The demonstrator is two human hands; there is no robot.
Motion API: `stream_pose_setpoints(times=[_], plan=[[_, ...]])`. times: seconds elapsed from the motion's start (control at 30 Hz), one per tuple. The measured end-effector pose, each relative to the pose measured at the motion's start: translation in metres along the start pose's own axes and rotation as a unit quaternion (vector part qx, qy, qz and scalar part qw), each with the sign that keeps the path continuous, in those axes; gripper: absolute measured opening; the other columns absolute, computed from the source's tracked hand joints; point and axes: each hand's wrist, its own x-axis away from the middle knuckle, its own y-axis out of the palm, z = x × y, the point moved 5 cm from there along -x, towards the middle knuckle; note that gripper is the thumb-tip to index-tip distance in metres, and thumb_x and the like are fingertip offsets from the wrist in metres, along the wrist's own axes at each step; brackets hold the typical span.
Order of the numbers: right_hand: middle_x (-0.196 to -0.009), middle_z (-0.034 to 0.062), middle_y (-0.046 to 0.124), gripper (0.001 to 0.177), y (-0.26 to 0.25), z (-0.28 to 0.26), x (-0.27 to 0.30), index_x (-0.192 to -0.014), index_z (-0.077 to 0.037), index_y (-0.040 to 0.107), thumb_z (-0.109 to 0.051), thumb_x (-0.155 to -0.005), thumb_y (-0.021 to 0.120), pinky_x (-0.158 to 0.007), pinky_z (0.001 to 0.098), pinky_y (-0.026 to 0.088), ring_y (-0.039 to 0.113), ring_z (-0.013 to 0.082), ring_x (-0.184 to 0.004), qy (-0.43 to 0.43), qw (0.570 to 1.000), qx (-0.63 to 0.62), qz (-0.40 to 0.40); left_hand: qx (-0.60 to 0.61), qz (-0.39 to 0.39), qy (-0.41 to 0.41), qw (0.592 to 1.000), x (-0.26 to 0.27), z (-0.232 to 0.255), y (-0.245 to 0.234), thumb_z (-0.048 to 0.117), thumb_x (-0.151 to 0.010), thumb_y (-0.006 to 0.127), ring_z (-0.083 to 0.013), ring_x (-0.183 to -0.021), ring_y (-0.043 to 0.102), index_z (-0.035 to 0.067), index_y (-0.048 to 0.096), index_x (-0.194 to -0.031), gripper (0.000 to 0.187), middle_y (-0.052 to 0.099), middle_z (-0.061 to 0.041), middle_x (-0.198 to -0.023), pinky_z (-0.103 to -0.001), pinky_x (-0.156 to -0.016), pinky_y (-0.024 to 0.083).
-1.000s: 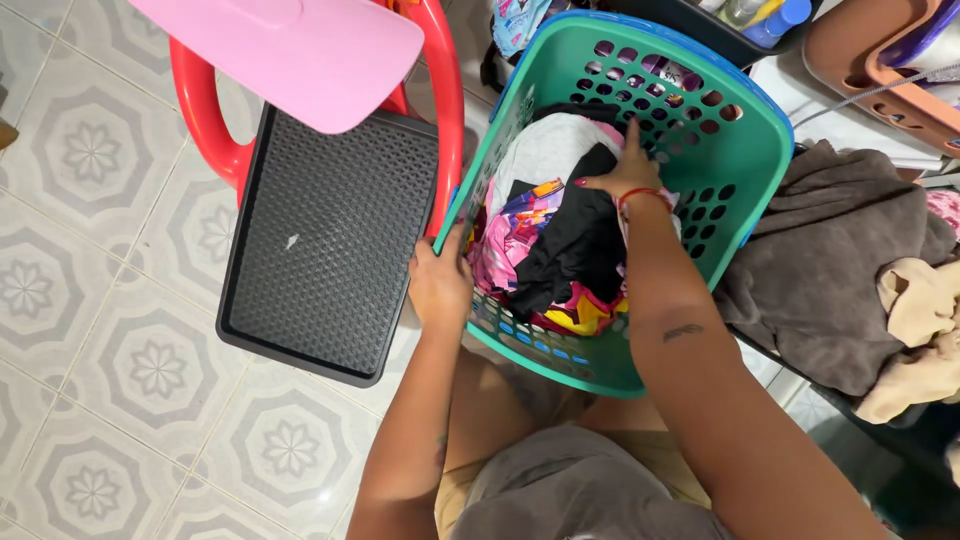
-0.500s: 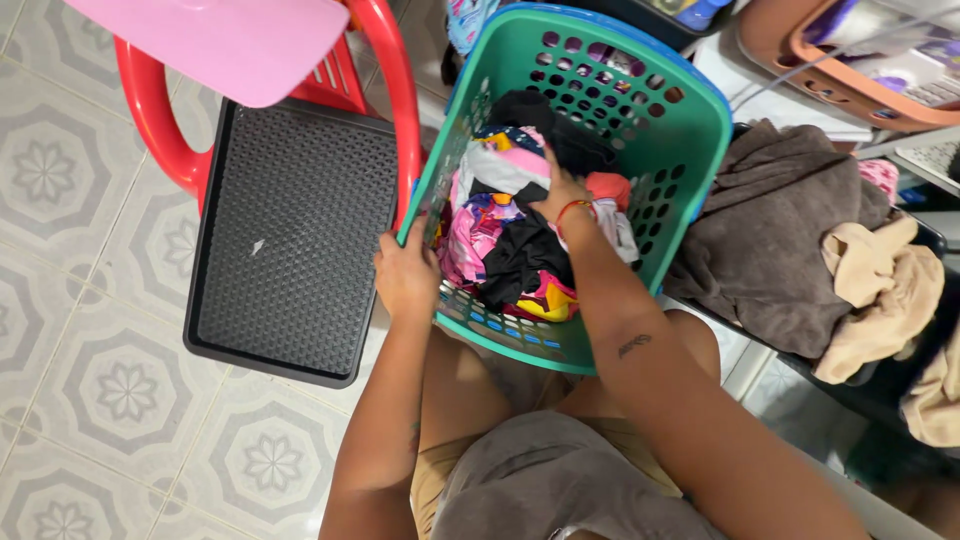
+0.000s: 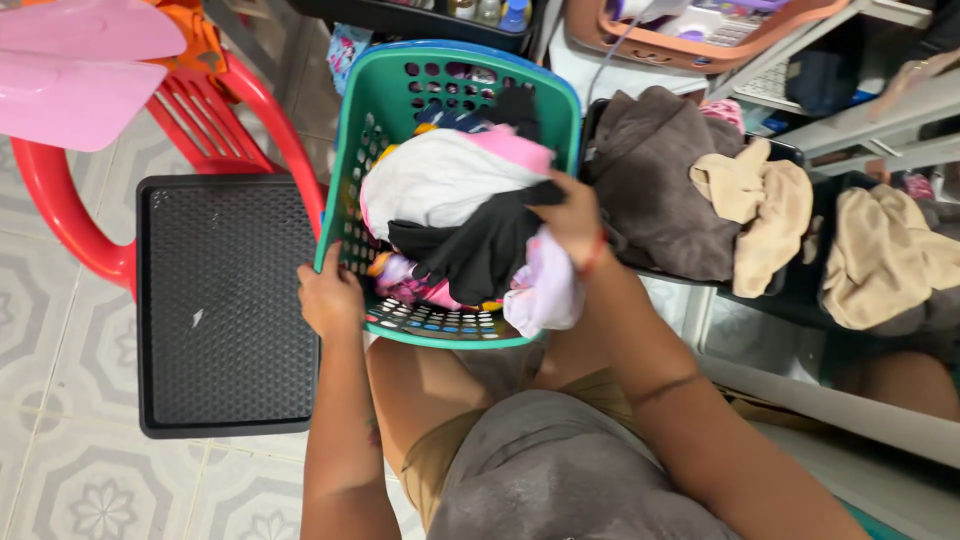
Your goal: The person sorts clothes from a green laundry basket into a black bin, then moves to a clothes rack to remove several garments on hangers. They place the removed clothes into the basket and later fold a black garment on a tray.
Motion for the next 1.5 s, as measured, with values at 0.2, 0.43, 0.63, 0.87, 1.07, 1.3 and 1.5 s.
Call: stream_pose_setpoints(times=[0.2, 0.43, 0.63, 0.87, 1.07, 1.3, 1.5], plan=[[-0.117, 0.0058, 0.072, 0.047, -0.193, -0.082, 0.046, -0.122, -0.002, 0.070, 0.003, -0.077, 0.080, -0.098, 0.0311, 0.055, 0.068, 0.0193, -0.106, 0.045, 0.981, -0.048, 0.185, -0.006, 0.008, 0.003, 1.000, -0.002, -0.003, 0.004, 0.023, -0.093, 0.065, -0.0408, -0.098, 0.064, 0.039, 0.066, -0.136, 0.046, 0.057, -0.016, -0.126, -0.052, -0.082, 0.055], [-0.113, 0.0185, 0.073, 0.036, -0.364, -0.077, 0.079, -0.119, 0.004, 0.066, 0.001, -0.084, 0.068, -0.100, 0.0396, 0.062, 0.074, 0.0308, -0.099, 0.048, 0.920, -0.303, 0.243, -0.020, -0.002, -0.002, 1.000, -0.001, 0.000, 0.003, 0.022, -0.094, 0.064, -0.0403, -0.098, 0.064, 0.038, 0.065, -0.137, 0.045, 0.057, -0.016, -0.126, -0.051, -0.082, 0.055], [-0.124, 0.0244, 0.068, 0.061, -0.346, 0.124, 0.061, -0.144, -0.008, 0.051, -0.006, -0.086, 0.068, -0.099, 0.0450, 0.053, 0.066, 0.0391, -0.112, 0.151, 0.912, 0.192, 0.329, -0.029, -0.002, -0.007, 1.000, 0.000, 0.003, 0.000, 0.023, -0.096, 0.064, -0.0396, -0.100, 0.064, 0.039, 0.065, -0.137, 0.045, 0.057, -0.017, -0.125, -0.050, -0.083, 0.055], [-0.131, 0.0311, 0.064, 0.087, -0.341, 0.197, 0.094, -0.165, -0.012, 0.027, -0.016, -0.090, 0.071, -0.104, 0.0483, 0.049, 0.063, 0.0455, -0.122, 0.326, 0.817, 0.346, 0.326, -0.024, 0.006, 0.004, 1.000, 0.000, 0.000, 0.001, 0.023, -0.095, 0.064, -0.0398, -0.101, 0.064, 0.038, 0.065, -0.138, 0.045, 0.057, -0.017, -0.128, -0.050, -0.086, 0.054], [-0.121, 0.0430, 0.056, 0.093, -0.367, 0.197, 0.070, -0.152, 0.004, 0.021, -0.030, -0.087, 0.079, -0.094, 0.0569, 0.045, 0.056, 0.0566, -0.114, 0.385, 0.791, 0.430, 0.200, -0.027, 0.001, 0.002, 1.000, -0.001, 0.000, 0.002, 0.024, -0.097, 0.064, -0.0407, -0.103, 0.063, 0.039, 0.065, -0.138, 0.044, 0.056, -0.017, -0.130, -0.051, -0.086, 0.054], [-0.127, 0.0190, 0.061, 0.035, -0.434, 0.155, 0.045, -0.127, -0.007, 0.057, -0.009, -0.092, 0.061, -0.106, 0.0404, 0.052, 0.063, 0.0325, -0.116, 0.084, 0.855, 0.236, 0.454, -0.032, -0.008, -0.008, 0.999, -0.003, -0.001, 0.003, 0.024, -0.098, 0.063, -0.0396, -0.101, 0.063, 0.039, 0.065, -0.138, 0.043, 0.056, -0.016, -0.127, -0.050, -0.087, 0.054], [-0.151, 0.0316, 0.013, 0.076, -0.407, 0.177, 0.030, -0.153, -0.012, 0.024, -0.049, -0.094, 0.053, -0.118, 0.0517, 0.024, 0.025, 0.0508, -0.138, 0.240, 0.874, 0.345, 0.243, -0.043, 0.009, 0.008, 0.999, -0.003, -0.005, 0.007, 0.023, -0.097, 0.065, -0.0376, -0.101, 0.064, 0.038, 0.066, -0.138, 0.044, 0.057, -0.016, -0.125, -0.049, -0.085, 0.054]])
